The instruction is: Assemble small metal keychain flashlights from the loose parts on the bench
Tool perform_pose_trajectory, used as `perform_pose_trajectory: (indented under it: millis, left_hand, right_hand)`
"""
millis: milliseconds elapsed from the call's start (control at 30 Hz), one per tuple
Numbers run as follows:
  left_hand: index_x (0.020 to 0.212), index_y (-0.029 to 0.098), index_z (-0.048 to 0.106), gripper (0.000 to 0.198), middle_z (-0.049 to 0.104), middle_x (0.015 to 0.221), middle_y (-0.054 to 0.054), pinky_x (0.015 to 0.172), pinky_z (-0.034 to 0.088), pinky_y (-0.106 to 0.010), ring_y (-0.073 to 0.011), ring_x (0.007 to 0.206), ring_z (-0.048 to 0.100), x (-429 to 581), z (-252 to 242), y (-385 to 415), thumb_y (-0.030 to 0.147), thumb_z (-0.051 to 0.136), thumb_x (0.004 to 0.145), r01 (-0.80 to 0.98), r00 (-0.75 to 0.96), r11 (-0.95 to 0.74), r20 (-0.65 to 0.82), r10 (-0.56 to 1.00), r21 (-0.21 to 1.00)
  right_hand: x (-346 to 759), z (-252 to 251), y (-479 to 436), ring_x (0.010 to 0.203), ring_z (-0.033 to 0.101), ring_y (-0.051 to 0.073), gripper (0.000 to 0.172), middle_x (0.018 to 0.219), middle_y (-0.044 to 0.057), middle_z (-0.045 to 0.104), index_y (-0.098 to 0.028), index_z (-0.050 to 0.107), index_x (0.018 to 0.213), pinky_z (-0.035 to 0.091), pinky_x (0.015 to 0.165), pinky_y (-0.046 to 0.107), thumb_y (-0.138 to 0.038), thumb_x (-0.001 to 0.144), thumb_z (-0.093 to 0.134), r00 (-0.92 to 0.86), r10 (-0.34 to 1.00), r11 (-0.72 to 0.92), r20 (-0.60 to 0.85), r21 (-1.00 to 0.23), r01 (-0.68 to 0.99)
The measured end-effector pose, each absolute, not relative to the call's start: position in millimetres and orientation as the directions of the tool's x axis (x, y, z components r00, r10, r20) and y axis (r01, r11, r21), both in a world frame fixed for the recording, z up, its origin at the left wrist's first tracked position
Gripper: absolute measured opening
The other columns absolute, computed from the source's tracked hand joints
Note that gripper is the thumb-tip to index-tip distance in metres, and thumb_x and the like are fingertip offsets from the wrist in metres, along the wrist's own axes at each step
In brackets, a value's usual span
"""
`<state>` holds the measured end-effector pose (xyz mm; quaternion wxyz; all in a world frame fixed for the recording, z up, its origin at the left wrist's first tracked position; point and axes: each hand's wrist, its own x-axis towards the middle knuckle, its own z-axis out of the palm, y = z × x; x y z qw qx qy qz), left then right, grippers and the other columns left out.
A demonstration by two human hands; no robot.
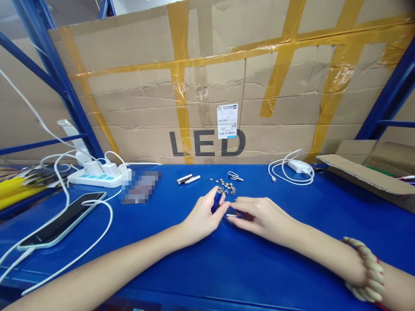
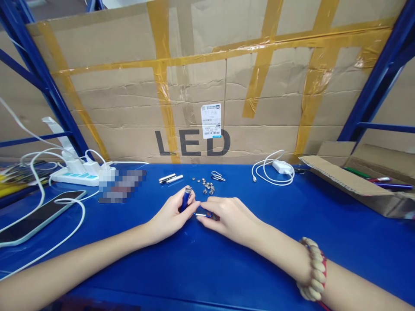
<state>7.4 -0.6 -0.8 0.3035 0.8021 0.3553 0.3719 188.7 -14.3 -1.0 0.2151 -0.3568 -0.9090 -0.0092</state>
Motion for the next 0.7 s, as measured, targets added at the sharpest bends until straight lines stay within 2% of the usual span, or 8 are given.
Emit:
perform_pose_trajectory:
  millis: [233,400,700]
  left_hand:
    - [0.070,0.019,0.032,0.020,0.039,0.065,0.005,0.054,0.030,-0.022,-0.0086,0.055,0.036,7.2,-1.7,2.1,0.026,0.043,0.085,0.362,0.469,-0.587,0.403,0.786,0.725]
    - [0.071,0.020,0.032,0.022,0.037,0.061,0.007,0.051,0.031,-0.021,-0.0073,0.051,0.037,6.6,-4.6,2.3,0.030,0.045,0.086,0.321,0.455,-0.545,0.379,0.806,0.775]
    - [0.071,0.019,0.033,0.024,0.039,0.062,0.007,0.050,0.033,-0.019,-0.0065,0.051,0.039,8.8,-6.0,1.3,0.032,0.046,0.086,0.235,0.460,-0.498,0.356,0.813,0.834]
  right_hand:
    - [186.5,0.8,-16.8,0.058,0.052,0.012,0.022,0.070,0.002,0.056,-0.016,0.060,0.082,0.036,0.052,0.021,-0.026,0.091,0.042,-0.690,0.605,0.765,0.398,-0.049,0.642]
    - [185.2,0.3,-17.5,0.053,0.047,0.012,0.031,0.064,0.001,0.052,-0.014,0.060,0.080,0.034,0.050,0.022,-0.027,0.093,0.035,-0.680,0.543,0.776,0.493,0.017,0.631]
    - [184.6,-2.0,-13.6,0.055,0.045,0.011,0.031,0.063,0.001,0.049,-0.013,0.059,0.074,0.036,0.053,0.021,-0.023,0.093,0.036,-0.641,0.560,0.799,0.525,-0.139,0.585]
